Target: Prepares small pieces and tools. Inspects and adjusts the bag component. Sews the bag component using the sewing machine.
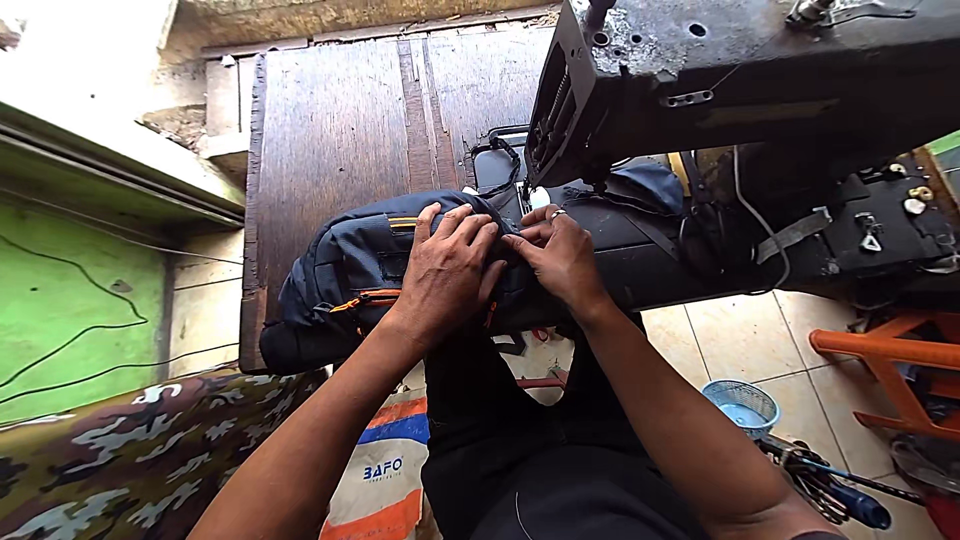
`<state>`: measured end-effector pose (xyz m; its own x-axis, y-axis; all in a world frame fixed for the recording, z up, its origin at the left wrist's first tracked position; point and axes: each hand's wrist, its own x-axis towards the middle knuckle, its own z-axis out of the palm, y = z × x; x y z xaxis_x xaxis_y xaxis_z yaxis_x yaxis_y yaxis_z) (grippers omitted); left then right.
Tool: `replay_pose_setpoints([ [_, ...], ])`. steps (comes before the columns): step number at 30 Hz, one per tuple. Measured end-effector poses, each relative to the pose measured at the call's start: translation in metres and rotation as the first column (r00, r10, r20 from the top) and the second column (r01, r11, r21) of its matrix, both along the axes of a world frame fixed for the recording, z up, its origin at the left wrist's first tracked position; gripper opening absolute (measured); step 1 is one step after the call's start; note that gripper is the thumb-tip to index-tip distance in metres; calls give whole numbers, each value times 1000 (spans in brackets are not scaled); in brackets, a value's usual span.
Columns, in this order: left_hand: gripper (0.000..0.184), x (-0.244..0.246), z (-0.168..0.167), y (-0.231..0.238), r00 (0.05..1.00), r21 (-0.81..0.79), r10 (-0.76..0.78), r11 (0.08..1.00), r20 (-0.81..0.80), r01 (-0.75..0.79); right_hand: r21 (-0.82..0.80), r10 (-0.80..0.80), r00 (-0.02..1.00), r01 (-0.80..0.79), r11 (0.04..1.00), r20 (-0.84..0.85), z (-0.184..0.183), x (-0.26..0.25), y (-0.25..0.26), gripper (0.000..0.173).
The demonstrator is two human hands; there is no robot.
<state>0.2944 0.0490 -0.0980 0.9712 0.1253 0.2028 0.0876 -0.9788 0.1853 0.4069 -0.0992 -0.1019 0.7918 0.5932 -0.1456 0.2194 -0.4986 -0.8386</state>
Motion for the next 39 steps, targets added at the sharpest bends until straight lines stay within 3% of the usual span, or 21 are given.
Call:
replay_pose_setpoints([
  [3, 51, 7, 12, -1, 996, 19, 43, 999, -84, -41, 34, 22, 999, -21, 999, -24, -3, 2, -2, 28],
  [9, 43, 35, 31, 2, 951, 44, 106, 994, -289, -98, 83, 30, 989, -18, 996, -145, -2, 8, -1, 21],
  [13, 22, 42, 42, 10, 940, -72, 48, 994, -339, -77, 111, 57, 990, -43, 993, -132, -3, 8, -3, 28],
  [16, 7, 35, 53, 26, 966, -221, -62, 975, -252, 5, 168, 109, 992, -98, 981, -58, -7, 10, -10, 37],
  [22, 7, 28, 62, 10, 987, -359, -152, 920, 44, 157, 438, 189, 971, -233, 868, 144, -5, 3, -34, 32],
  [24, 11, 32, 59, 2, 985, -367, -159, 914, 74, 175, 374, 109, 971, -183, 909, 212, -5, 5, -43, 22],
  [26, 32, 35, 60, 10, 996, -265, -88, 961, -10, 82, 176, 63, 929, -136, 975, 366, -7, 25, -60, 20],
  [29, 66, 41, 58, 44, 955, -70, 108, 989, -275, -132, -77, 91, 815, -57, 995, 573, -22, 64, -89, 22],
  [32, 65, 50, 55, 66, 835, -54, 142, 978, -531, -201, -158, 113, 723, -5, 987, 682, -20, 65, -90, 31],
  [34, 54, 52, 54, 76, 824, -160, 59, 971, -563, -179, -126, 120, 765, -51, 991, 633, -11, 36, -73, 44],
  [37, 42, 41, 63, 82, 873, -278, -52, 956, -484, -97, 40, 155, 948, -173, 984, 278, -11, -8, -38, 64],
  [39, 39, 24, 75, 81, 908, -335, -103, 941, -406, -43, 180, 203, 978, -207, 962, 39, -10, -23, -20, 61],
])
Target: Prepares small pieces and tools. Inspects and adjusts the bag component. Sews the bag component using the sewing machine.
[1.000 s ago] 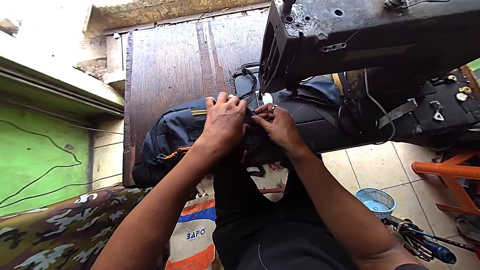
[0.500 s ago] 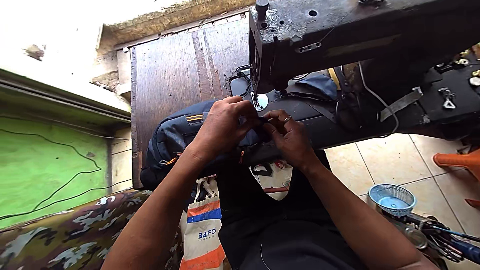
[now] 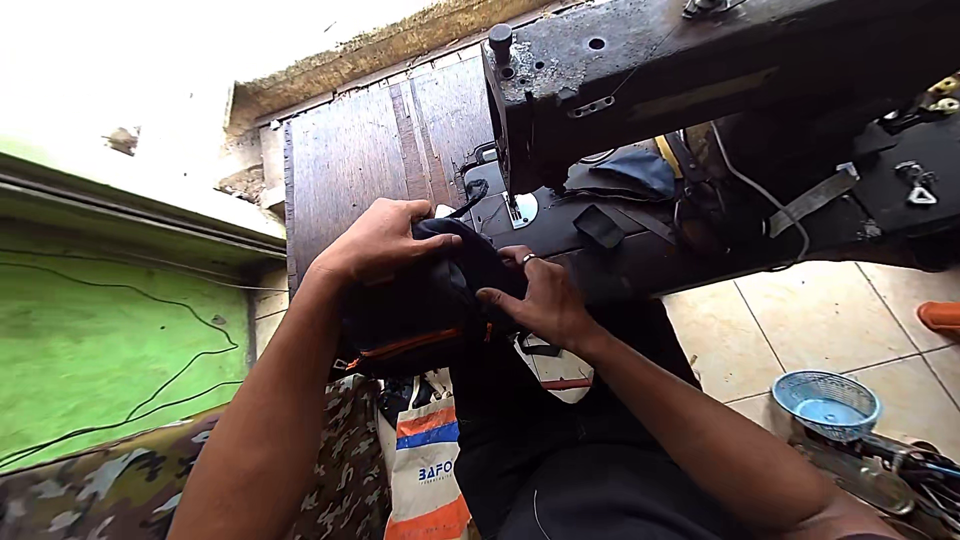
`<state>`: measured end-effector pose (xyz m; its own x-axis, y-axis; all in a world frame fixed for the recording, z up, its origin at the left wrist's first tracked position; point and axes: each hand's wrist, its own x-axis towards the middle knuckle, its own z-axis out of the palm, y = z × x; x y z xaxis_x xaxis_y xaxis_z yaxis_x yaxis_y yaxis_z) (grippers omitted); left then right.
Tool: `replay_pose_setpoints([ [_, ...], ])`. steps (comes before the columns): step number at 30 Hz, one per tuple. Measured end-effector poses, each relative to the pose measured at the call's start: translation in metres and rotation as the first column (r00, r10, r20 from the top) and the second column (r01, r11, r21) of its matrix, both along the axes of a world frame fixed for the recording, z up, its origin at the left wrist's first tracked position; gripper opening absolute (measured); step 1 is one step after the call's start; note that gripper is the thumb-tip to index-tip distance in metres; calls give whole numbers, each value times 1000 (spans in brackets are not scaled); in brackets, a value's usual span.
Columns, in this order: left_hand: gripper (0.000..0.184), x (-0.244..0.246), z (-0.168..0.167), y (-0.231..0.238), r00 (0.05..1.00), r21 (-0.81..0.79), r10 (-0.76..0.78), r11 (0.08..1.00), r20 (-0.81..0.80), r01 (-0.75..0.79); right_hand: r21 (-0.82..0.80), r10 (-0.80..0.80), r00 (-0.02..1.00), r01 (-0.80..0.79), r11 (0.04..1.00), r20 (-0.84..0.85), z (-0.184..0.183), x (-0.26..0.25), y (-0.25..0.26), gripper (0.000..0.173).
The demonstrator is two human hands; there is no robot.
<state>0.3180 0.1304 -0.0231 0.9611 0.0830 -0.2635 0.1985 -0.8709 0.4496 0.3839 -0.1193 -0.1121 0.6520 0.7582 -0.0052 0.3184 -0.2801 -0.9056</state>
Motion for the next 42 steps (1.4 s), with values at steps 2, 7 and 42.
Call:
replay_pose_setpoints([
  [2, 36, -25, 15, -3, 995, -45, -32, 998, 89, 36, 131, 171, 935, -136, 982, -312, 6, 0, 7, 42],
  [7, 35, -95, 45, -28, 950, -113, 62, 993, 306, -28, 486, 533, 576, -253, 837, -619, 39, -7, 5, 16],
  [42, 29, -122, -27, -123, 978, -900, -205, 418, 34, 119, 320, 842, 367, -804, 501, -395, 31, 11, -64, 10],
])
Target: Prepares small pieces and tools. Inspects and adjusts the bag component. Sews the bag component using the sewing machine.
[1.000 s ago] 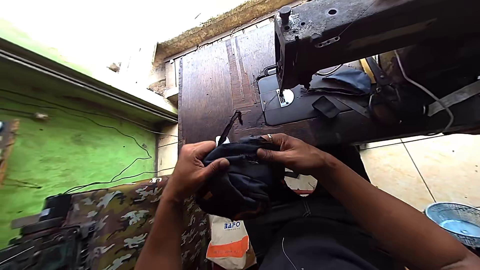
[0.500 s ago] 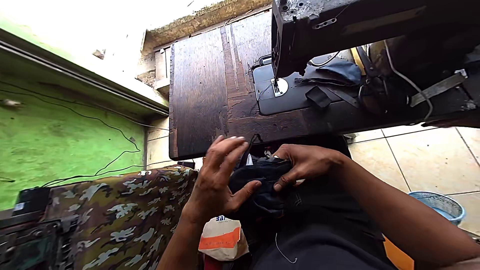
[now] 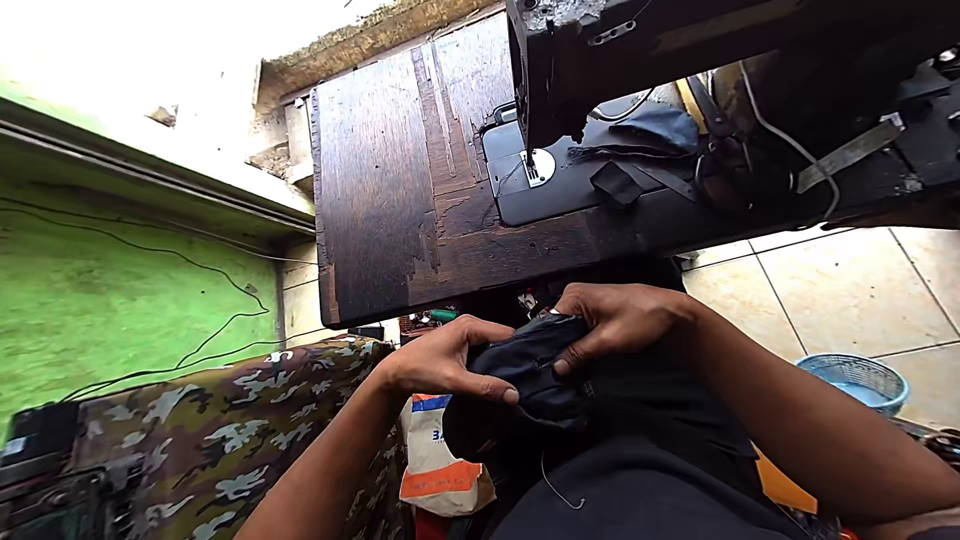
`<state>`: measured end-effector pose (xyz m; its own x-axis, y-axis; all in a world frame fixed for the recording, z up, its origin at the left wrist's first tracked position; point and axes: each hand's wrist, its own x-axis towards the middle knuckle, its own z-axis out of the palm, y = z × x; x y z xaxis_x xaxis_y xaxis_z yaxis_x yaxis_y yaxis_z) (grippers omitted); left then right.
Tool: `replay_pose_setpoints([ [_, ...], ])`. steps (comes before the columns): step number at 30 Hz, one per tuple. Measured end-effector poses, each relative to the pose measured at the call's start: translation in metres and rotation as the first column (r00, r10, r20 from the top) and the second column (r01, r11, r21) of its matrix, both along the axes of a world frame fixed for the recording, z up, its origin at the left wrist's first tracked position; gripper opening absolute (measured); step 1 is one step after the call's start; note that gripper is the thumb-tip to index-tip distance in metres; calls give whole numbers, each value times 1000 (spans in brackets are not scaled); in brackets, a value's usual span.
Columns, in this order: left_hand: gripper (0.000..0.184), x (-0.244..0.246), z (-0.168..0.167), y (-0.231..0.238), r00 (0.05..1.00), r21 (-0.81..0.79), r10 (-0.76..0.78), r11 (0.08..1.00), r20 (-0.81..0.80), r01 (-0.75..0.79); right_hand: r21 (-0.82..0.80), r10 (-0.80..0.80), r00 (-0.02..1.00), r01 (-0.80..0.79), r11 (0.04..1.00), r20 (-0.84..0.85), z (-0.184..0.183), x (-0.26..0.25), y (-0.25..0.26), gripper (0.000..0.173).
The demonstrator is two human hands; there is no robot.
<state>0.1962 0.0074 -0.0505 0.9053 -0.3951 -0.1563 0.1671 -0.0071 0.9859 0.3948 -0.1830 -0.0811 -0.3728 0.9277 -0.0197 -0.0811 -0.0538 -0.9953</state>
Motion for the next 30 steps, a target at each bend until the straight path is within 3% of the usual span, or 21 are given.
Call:
replay_pose_setpoints([
  [4, 25, -9, -7, -3, 986, -66, 166, 984, -3, -166, -133, -104, 983, 84, 988, -150, -4, 0, -5, 6],
  [7, 20, -10, -13, -8, 979, -118, 204, 972, -10, -204, -161, -153, 976, 128, 979, -157, -7, -1, -8, 8],
  [11, 17, -7, -12, -14, 978, 62, 172, 982, 122, -180, -132, -166, 984, 158, 979, -56, -11, 0, -14, 9],
  [16, 60, -8, -3, -32, 971, 305, 205, 923, 120, -233, -109, -212, 974, 220, 969, 81, -10, -3, -14, 16],
  [19, 48, -7, 1, -29, 989, 412, 148, 900, 22, -144, -75, -229, 968, 237, 969, 98, -8, -5, -14, 16],
  [23, 34, -6, -6, -19, 979, 357, 101, 934, -178, -31, -123, -215, 971, 227, 966, 100, -8, -8, -13, 15],
  [27, 47, -7, -11, -17, 989, 299, 150, 944, -7, -141, -214, -207, 978, 206, 955, 19, -8, -7, -12, 19],
  [30, 37, -7, -8, -12, 981, 226, 187, 955, 50, -193, -178, -189, 982, 191, 965, 28, -6, -10, -11, 29],
])
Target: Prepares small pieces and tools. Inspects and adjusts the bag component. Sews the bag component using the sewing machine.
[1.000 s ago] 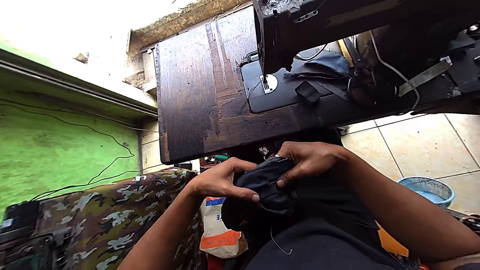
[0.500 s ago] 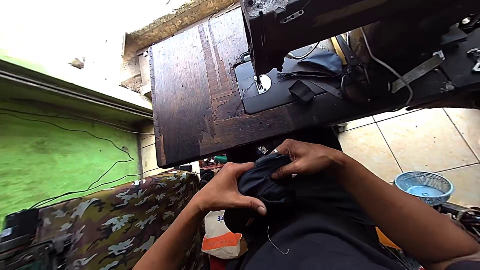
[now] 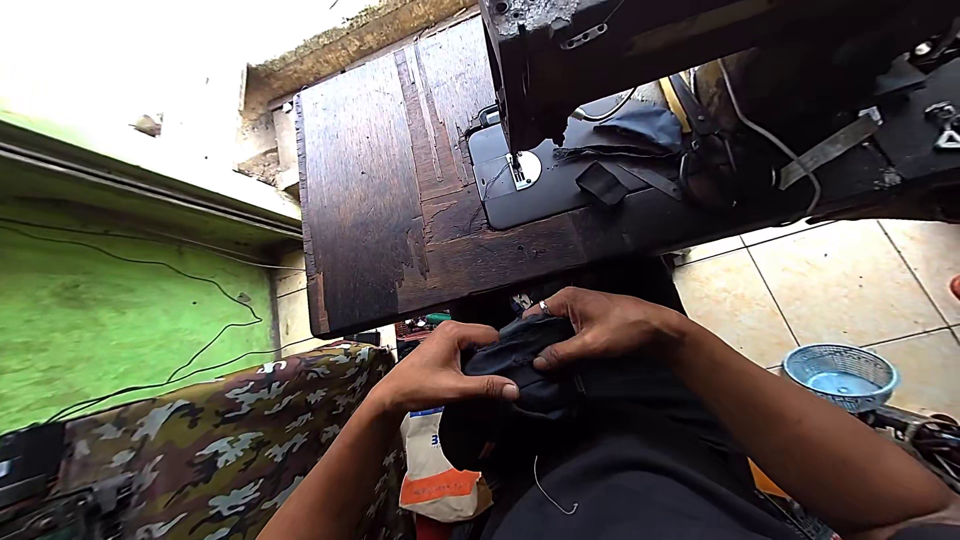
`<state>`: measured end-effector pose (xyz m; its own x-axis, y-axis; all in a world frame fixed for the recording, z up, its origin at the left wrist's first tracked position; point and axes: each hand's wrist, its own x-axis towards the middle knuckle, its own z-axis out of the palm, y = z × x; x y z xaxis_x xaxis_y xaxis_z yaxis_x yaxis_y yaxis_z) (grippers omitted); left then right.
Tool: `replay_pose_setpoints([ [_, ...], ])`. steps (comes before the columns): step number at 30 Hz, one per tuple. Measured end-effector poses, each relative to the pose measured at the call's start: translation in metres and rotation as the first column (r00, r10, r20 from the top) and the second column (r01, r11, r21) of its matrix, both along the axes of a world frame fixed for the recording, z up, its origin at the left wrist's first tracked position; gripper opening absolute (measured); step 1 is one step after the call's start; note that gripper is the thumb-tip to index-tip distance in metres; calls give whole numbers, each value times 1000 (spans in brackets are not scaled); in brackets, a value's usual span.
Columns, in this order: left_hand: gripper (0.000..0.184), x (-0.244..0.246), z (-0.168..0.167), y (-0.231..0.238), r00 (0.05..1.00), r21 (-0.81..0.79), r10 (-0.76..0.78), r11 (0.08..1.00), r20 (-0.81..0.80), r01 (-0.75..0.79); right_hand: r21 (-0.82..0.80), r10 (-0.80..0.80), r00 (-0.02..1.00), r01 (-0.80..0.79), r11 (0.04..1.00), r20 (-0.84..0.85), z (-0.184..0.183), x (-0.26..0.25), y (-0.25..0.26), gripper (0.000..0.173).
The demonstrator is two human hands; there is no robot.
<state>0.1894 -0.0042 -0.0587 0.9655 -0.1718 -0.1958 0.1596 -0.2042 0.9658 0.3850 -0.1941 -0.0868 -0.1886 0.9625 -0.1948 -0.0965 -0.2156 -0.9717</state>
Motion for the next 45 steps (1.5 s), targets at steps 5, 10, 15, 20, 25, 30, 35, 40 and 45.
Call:
replay_pose_setpoints([
  [5, 36, 1, 14, 11, 998, 46, -51, 998, 33, 49, 42, 41, 999, -40, 998, -27, -4, -3, 2, 29],
  [10, 28, -7, 14, 1, 991, 205, 127, 969, 51, -135, 88, -75, 991, 85, 992, -115, -8, -4, -3, 22],
  [15, 27, -12, 19, -12, 954, 341, 279, 891, 113, -301, 57, -111, 968, 127, 990, -227, -9, -2, -4, 8],
  [20, 38, -7, 22, -13, 977, 214, 215, 954, 9, -212, 69, -114, 976, 129, 989, -186, -8, -4, -1, 8],
  [25, 14, -3, 30, -13, 965, 39, 232, 973, -119, -229, 134, -36, 991, 54, 990, -129, -14, 4, -4, 20],
  [30, 12, -4, 33, -7, 960, -77, 203, 972, -190, -221, 170, 66, 976, -30, 985, -209, -30, 24, -9, 12],
  [35, 13, -7, 42, 3, 953, -152, 63, 982, -295, -112, 198, 37, 965, 15, 980, -259, -28, 15, -6, 10],
  [40, 13, -13, 53, 12, 947, -209, -41, 978, -319, -28, 216, -34, 956, 100, 971, -292, -14, -1, 1, 14],
  [45, 12, -21, 55, 11, 952, -339, 23, 932, -305, -131, 209, -95, 926, 181, 961, -365, -12, -10, 3, 16],
])
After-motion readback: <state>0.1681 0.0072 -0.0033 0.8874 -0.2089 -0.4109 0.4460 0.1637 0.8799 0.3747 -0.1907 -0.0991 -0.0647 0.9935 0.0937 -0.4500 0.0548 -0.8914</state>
